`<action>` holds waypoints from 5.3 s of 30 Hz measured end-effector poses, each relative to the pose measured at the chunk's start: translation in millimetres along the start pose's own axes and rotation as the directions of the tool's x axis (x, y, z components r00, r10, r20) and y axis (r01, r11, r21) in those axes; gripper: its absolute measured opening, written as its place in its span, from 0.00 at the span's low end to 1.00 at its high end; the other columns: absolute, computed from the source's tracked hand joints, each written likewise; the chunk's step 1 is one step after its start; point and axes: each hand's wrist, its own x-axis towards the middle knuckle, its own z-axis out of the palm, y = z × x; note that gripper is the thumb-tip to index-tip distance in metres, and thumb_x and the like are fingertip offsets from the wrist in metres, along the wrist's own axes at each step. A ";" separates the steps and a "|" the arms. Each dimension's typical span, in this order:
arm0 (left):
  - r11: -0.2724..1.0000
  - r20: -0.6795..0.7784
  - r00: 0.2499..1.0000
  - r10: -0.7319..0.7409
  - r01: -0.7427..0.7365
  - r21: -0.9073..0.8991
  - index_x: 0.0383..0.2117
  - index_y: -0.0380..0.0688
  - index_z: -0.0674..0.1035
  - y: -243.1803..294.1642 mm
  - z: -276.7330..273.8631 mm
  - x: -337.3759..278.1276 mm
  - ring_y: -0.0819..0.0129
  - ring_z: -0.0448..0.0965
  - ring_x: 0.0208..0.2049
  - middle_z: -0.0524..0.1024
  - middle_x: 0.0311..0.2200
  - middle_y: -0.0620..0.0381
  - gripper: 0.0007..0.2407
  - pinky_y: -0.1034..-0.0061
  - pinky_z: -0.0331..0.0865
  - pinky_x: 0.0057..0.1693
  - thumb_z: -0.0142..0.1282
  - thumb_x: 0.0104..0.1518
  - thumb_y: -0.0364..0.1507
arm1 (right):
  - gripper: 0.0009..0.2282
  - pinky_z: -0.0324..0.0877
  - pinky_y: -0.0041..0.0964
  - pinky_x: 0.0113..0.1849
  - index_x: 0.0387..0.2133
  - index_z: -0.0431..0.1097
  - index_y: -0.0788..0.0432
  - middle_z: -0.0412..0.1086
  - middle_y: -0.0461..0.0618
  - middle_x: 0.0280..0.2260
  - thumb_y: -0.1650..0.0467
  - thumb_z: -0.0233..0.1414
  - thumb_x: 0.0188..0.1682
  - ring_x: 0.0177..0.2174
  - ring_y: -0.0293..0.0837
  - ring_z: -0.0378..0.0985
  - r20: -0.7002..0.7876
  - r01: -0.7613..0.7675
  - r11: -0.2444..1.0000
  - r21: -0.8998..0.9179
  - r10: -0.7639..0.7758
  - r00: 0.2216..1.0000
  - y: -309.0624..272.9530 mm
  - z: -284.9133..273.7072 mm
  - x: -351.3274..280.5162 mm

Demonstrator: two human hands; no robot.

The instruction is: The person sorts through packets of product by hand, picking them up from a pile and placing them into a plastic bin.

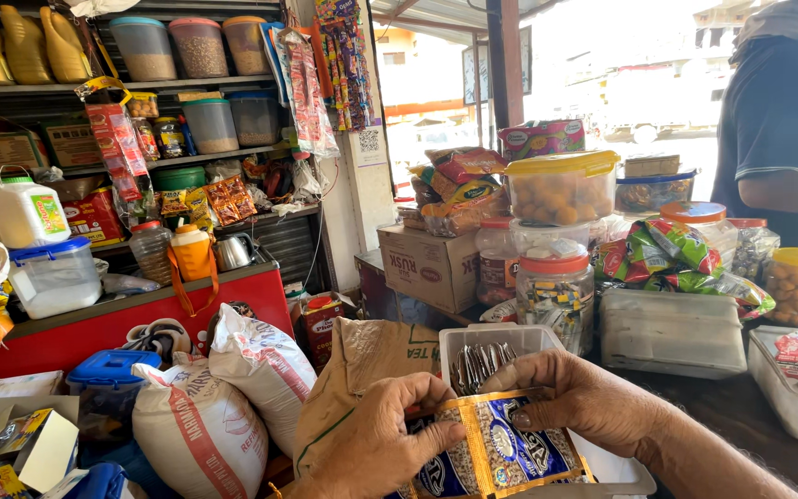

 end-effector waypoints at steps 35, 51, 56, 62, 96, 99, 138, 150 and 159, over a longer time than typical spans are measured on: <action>0.864 0.181 0.982 -0.061 0.143 -0.483 0.37 0.37 0.77 -19.9 6.7 18.0 0.77 0.81 0.37 0.81 0.33 0.59 0.13 0.81 0.76 0.49 0.71 0.49 0.24 | 0.10 0.70 0.32 0.42 0.32 0.75 0.62 0.74 0.41 0.30 0.69 0.66 0.43 0.35 0.34 0.74 0.260 0.231 0.930 -0.285 -0.157 0.953 -5.8 5.2 26.0; 0.981 0.189 0.970 -0.153 0.171 -0.086 0.39 0.38 0.84 3.7 2.5 5.4 0.82 0.75 0.32 0.81 0.29 0.63 0.09 0.80 0.71 0.42 0.58 0.61 0.30 | 0.08 0.71 0.29 0.40 0.34 0.76 0.61 0.74 0.37 0.29 0.67 0.56 0.52 0.33 0.28 0.71 0.308 0.193 0.831 -0.522 -0.027 0.951 -23.9 15.9 24.0; 0.961 0.105 0.982 -0.157 0.177 -0.212 0.37 0.36 0.85 -8.5 13.4 9.5 0.81 0.75 0.32 0.81 0.29 0.63 0.07 0.82 0.70 0.43 0.58 0.61 0.27 | 0.07 0.67 0.32 0.35 0.29 0.75 0.63 0.70 0.39 0.25 0.69 0.57 0.52 0.30 0.31 0.68 0.218 0.190 0.852 -0.488 -0.092 0.972 -4.2 8.0 24.5; 0.935 -0.059 0.984 -0.169 0.141 -0.324 0.35 0.37 0.85 -7.1 16.8 9.4 0.79 0.77 0.32 0.82 0.28 0.61 0.08 0.80 0.71 0.43 0.56 0.62 0.29 | 0.08 0.69 0.32 0.37 0.30 0.74 0.62 0.72 0.41 0.26 0.68 0.55 0.52 0.31 0.32 0.70 0.144 0.247 0.924 -0.293 -0.213 0.966 1.1 15.8 24.9; 0.962 -0.331 0.926 -0.183 0.237 0.133 0.30 0.40 0.82 -3.2 22.1 -6.5 0.75 0.85 0.25 0.83 0.21 0.54 0.12 0.75 0.75 0.35 0.62 0.54 0.38 | 0.13 0.78 0.39 0.40 0.42 0.77 0.57 0.79 0.49 0.35 0.69 0.61 0.42 0.38 0.41 0.82 -0.536 -0.104 0.677 -0.728 -0.469 0.702 24.5 -23.7 -2.4; 0.938 -0.305 0.912 -0.275 0.325 0.125 0.41 0.41 0.79 3.7 26.1 -9.6 0.67 0.84 0.28 0.83 0.23 0.46 0.15 0.71 0.74 0.37 0.64 0.55 0.38 | 0.20 0.75 0.37 0.43 0.45 0.76 0.56 0.81 0.50 0.37 0.67 0.67 0.38 0.39 0.40 0.84 -0.583 -0.192 0.679 -0.709 -0.411 0.701 27.5 -25.3 -14.8; 0.528 -0.239 0.970 -0.038 0.223 0.819 0.30 0.30 0.84 -53.2 88.2 89.7 0.40 0.71 0.57 0.77 0.45 0.33 0.10 0.58 0.71 0.55 0.58 0.47 0.26 | 0.30 0.33 0.49 0.66 0.53 0.73 0.47 0.44 0.67 0.67 0.79 0.60 0.33 0.69 0.61 0.31 -0.087 -0.008 0.469 -0.883 -0.147 0.985 46.6 -94.1 14.6; 0.734 -0.330 0.944 -0.013 0.233 0.638 0.29 0.47 0.87 -49.8 141.5 108.5 0.55 0.85 0.42 0.84 0.37 0.47 0.12 0.59 0.74 0.54 0.47 0.53 0.29 | 0.32 0.51 0.40 0.63 0.58 0.64 0.53 0.61 0.53 0.64 0.85 0.53 0.36 0.65 0.48 0.58 -0.154 -0.027 0.570 -0.822 -0.176 0.972 108.0 -201.3 -5.2; 0.705 -0.323 0.941 0.103 0.160 0.691 0.25 0.43 0.87 -83.6 112.7 85.4 0.50 0.85 0.39 0.83 0.32 0.44 0.12 0.57 0.69 0.61 0.47 0.53 0.28 | 0.32 0.57 0.43 0.58 0.56 0.68 0.45 0.54 0.59 0.67 0.81 0.56 0.36 0.69 0.44 0.51 -0.229 -0.190 0.352 -0.916 -0.073 0.971 48.9 -100.0 -7.5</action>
